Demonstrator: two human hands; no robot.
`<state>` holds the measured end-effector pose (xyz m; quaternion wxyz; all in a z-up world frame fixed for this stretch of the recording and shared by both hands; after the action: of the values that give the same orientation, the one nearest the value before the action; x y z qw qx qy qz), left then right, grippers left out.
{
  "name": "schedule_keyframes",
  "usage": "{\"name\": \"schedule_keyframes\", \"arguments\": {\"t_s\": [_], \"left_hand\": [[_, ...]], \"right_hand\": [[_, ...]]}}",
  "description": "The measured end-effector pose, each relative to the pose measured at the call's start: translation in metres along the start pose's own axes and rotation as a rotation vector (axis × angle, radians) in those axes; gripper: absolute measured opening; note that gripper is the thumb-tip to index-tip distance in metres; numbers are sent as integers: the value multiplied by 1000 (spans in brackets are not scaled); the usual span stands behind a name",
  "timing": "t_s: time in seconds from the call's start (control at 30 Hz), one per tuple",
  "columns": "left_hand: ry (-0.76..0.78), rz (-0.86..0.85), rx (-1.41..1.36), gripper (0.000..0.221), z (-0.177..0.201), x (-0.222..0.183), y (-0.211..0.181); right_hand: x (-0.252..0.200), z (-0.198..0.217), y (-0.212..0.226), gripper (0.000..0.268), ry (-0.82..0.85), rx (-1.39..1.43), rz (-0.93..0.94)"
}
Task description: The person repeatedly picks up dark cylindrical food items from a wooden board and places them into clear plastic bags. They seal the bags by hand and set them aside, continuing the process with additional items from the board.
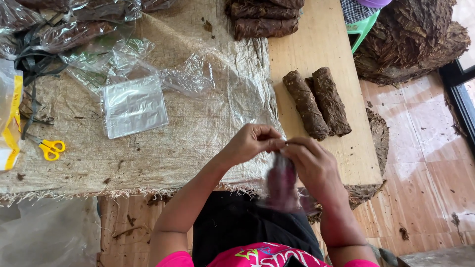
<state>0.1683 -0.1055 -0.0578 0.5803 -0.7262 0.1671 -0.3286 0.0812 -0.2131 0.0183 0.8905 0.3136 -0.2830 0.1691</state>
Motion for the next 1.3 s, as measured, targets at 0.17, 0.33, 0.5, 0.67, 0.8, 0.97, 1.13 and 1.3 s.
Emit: {"name": "schedule_keyframes", "arguments": {"t_s": [0.17,0.33,0.5,0.67,0.8,0.97,1.13,1.3], "left_hand": [[-107,67,-106,16,39,0,39],[-129,80,-210,14,43,-4,61],[-284,40,-349,15,51,-4,76],[-296,1,-321,16,58,-6,80],[-232,16,-310,16,52,-3,59],[-148,92,-296,14,50,-9,80],[-132,100,-250,11,47,-7,60],[-115,111,-222,10,43,-7,36]], "right_hand": [[8,-48,-59,4,85,292,-341],[16,-65,-74,6,98,332,-355],[23,-77,-101,15,52,543,-512],[13,-110,-118,7,295,710,-586],[5,-110,-122,12,345,809,-656],[-5,-121,-119,12,514,830,-803],[-3,-121,-113,13,560,847,-860],[-10,-130,-109,12,585,905,-886]]}}
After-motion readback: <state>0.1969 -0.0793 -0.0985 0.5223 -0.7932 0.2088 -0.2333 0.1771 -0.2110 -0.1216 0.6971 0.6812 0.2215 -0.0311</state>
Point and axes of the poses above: each hand's wrist, its own x-axis towards the middle knuckle, its own z-axis out of the back of the hand, y = z × x, the point moved 9 cm from there along x, towards the middle knuckle, and after that the axes turned 13 degrees about -z, right-handed, at the moved point
